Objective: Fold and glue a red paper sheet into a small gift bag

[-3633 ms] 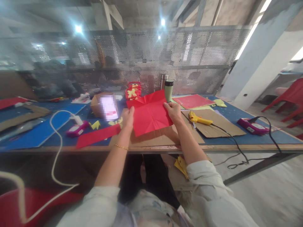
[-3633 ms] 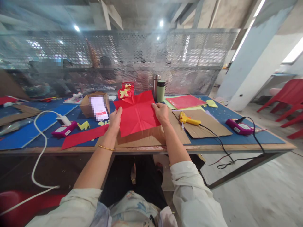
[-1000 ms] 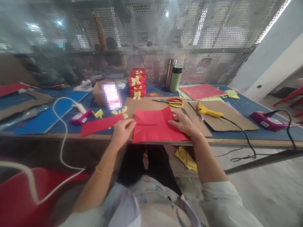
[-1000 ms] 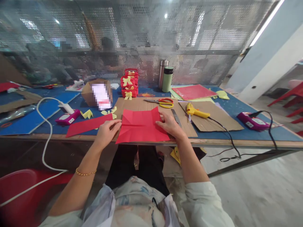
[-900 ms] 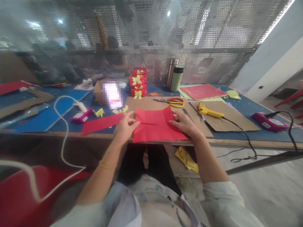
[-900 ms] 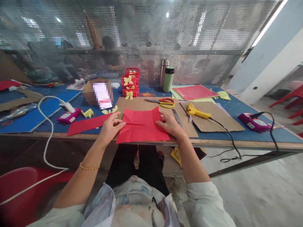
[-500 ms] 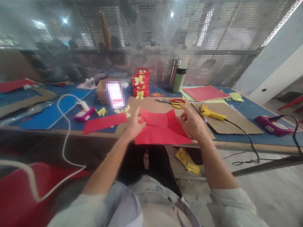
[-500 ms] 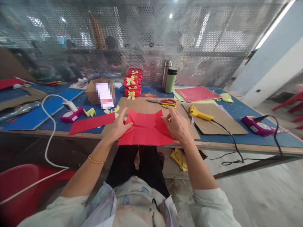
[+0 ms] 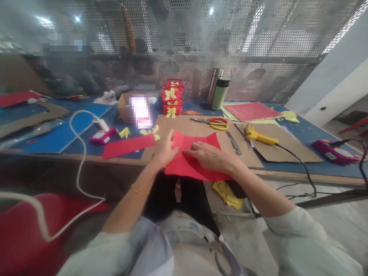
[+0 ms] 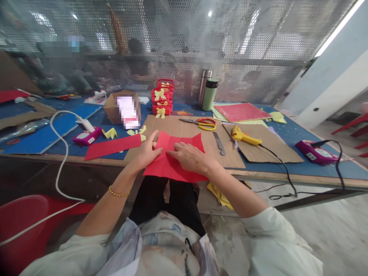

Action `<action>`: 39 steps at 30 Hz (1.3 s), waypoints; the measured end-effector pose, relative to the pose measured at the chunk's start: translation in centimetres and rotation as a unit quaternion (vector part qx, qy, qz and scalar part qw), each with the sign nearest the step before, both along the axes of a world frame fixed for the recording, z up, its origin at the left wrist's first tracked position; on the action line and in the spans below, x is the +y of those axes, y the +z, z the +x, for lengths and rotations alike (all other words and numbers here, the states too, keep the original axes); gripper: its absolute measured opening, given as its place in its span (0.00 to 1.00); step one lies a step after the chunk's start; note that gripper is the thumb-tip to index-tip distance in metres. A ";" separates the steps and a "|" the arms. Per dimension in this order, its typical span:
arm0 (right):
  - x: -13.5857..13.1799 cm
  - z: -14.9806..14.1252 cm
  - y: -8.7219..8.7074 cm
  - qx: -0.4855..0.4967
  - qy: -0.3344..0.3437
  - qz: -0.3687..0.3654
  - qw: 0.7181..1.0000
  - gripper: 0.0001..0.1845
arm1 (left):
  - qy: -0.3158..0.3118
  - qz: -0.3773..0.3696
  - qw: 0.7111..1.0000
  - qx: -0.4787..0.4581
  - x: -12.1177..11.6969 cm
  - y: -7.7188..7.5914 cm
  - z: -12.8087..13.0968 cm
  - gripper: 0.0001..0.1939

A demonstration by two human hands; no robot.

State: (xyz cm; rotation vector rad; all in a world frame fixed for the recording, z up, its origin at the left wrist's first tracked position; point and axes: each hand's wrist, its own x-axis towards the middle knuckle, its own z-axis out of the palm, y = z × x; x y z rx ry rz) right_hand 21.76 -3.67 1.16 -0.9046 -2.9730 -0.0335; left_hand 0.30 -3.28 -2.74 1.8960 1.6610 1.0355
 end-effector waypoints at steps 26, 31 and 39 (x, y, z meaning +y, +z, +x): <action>-1.5 1.3 -1.1 0.027 -0.002 0.019 0.999 0.14 | -0.100 0.007 0.987 -0.128 -3.0 -0.7 1.6 0.23; -1.3 2.4 -1.6 0.100 0.039 -0.001 0.994 0.15 | -0.102 0.102 0.981 0.129 -4.2 -0.5 2.2 0.11; -1.3 3.0 -1.9 0.169 0.060 0.003 0.984 0.16 | -0.137 0.087 0.940 0.300 -3.4 -0.2 1.8 0.22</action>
